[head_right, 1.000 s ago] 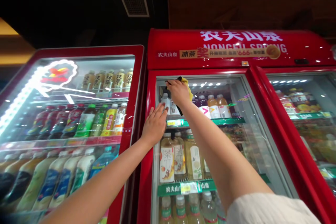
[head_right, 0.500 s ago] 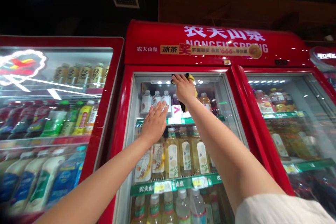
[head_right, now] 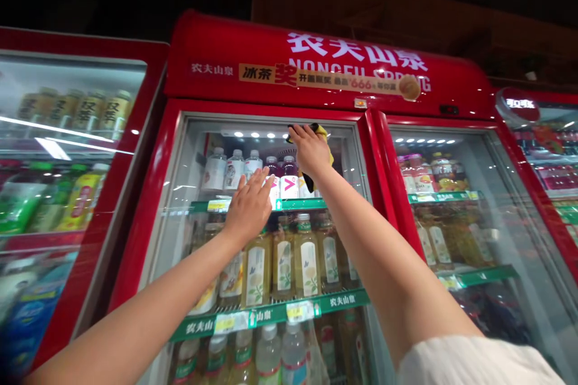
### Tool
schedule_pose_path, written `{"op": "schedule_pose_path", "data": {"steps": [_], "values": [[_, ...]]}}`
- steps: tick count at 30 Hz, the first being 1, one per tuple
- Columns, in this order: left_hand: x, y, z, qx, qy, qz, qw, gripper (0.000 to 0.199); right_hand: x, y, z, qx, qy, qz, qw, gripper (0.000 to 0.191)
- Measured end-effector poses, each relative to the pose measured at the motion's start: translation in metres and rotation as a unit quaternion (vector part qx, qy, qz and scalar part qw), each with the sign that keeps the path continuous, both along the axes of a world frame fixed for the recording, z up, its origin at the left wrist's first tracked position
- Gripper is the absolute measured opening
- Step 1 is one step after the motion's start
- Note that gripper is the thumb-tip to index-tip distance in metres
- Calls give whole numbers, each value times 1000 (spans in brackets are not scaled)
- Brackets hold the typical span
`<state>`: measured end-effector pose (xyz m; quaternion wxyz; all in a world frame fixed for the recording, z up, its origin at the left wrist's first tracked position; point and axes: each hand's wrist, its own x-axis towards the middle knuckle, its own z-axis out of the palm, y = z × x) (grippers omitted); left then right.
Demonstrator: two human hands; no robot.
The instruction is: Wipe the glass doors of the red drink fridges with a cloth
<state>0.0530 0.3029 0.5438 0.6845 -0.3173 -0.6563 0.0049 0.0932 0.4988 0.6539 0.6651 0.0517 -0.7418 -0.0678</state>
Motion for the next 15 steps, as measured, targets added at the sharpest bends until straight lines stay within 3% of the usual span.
{"op": "schedule_pose_path", "data": {"steps": [4, 7, 12, 15], "values": [[2, 13, -2, -5, 7, -15, 1000, 55, -2, 27, -14, -122, 31, -26, 992, 62], [0, 21, -5, -17, 23, -7, 1000, 54, -6, 28, -24, -128, 34, -29, 991, 62], [-3, 37, -1, -17, 35, -1, 999, 55, -2, 48, 3, -56, 23, -8, 998, 67], [-2, 45, 0, -9, 36, -13, 999, 56, 2, 73, 8, -97, 32, -19, 995, 64]]}}
